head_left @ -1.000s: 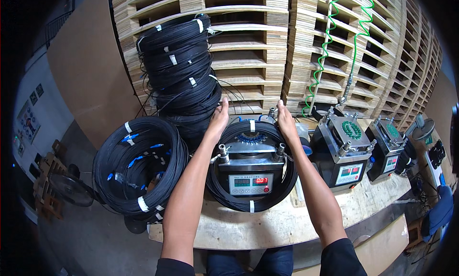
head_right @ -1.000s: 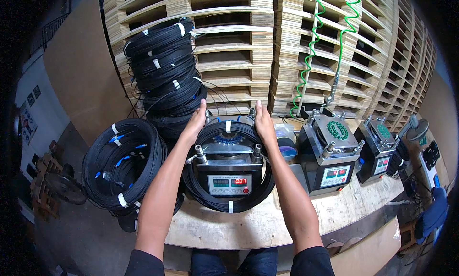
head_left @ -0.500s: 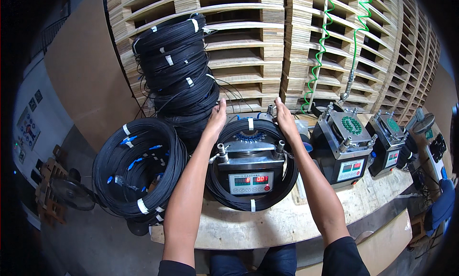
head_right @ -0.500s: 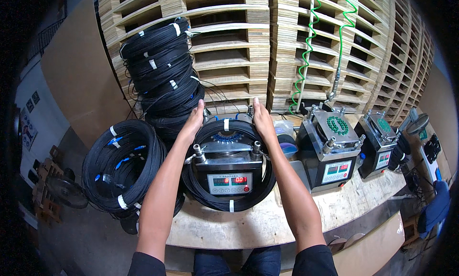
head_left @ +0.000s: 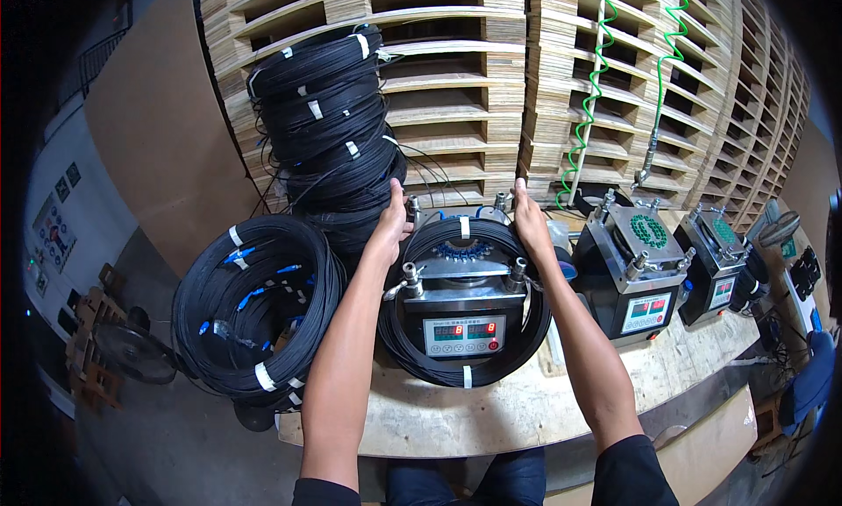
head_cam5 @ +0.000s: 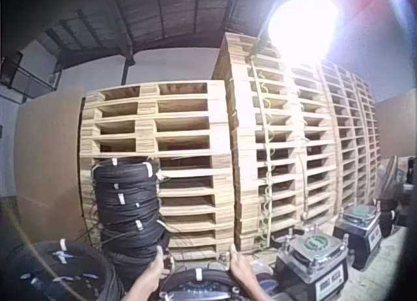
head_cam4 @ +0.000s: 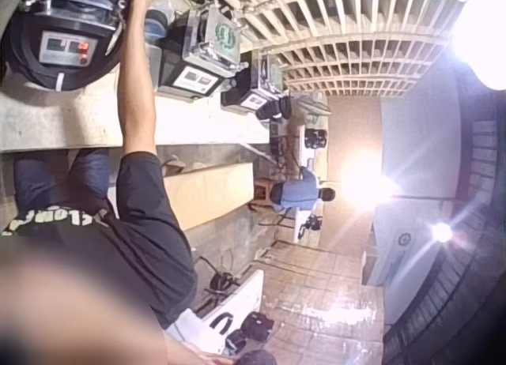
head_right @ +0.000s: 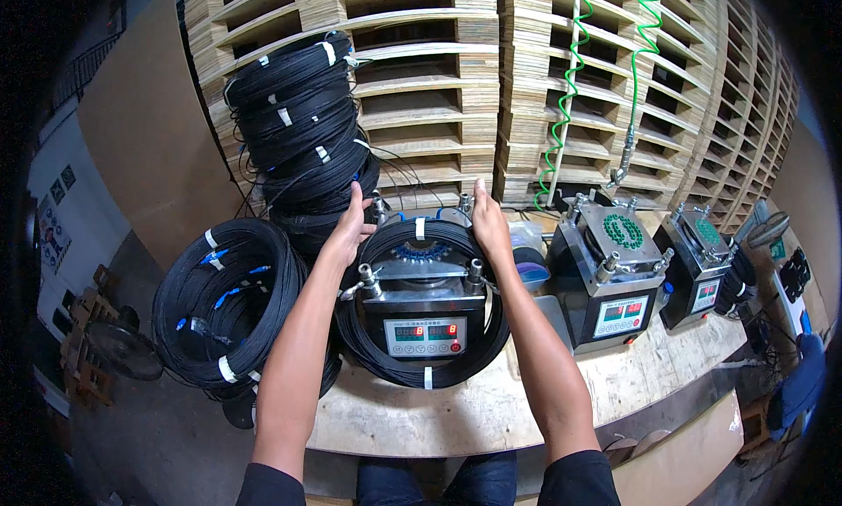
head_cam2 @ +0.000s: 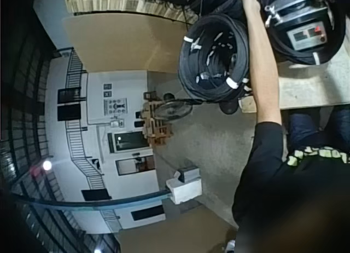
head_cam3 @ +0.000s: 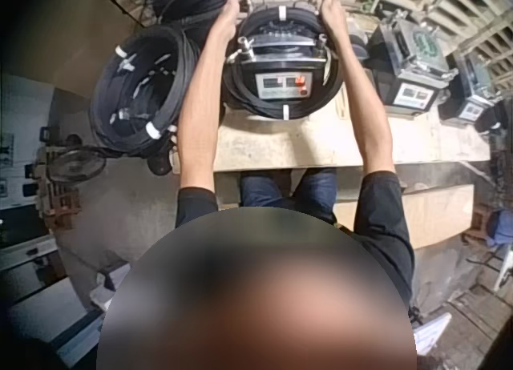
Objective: The recorder is wrapping a coil of black wire using an industrial wrapping machine and a spray bottle for lubrication.
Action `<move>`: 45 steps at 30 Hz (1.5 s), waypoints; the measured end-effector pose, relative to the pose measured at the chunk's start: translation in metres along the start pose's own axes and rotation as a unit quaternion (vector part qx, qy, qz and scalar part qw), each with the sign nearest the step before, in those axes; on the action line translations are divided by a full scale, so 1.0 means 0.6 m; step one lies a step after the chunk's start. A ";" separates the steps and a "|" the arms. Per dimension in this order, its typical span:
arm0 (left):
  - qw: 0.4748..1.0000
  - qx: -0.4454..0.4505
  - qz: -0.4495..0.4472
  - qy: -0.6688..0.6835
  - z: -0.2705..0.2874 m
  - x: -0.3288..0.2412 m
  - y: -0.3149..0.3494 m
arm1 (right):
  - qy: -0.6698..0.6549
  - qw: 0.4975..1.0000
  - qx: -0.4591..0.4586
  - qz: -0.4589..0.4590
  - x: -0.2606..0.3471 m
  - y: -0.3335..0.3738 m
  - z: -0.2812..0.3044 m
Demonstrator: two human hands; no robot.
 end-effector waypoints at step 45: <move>0.997 -0.009 -0.015 -0.077 0.009 0.012 -0.028 | -0.125 0.989 -0.014 -0.079 -0.065 -0.018 -0.005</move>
Point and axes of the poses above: each hand's wrist, its own y-axis away from the middle knuckle, its own z-axis out of the back of the hand, x = y × z, the point moved 6 cm from there along -y, towards the middle knuckle, and after that the axes turned 9 degrees about z, right-handed, at the moved point
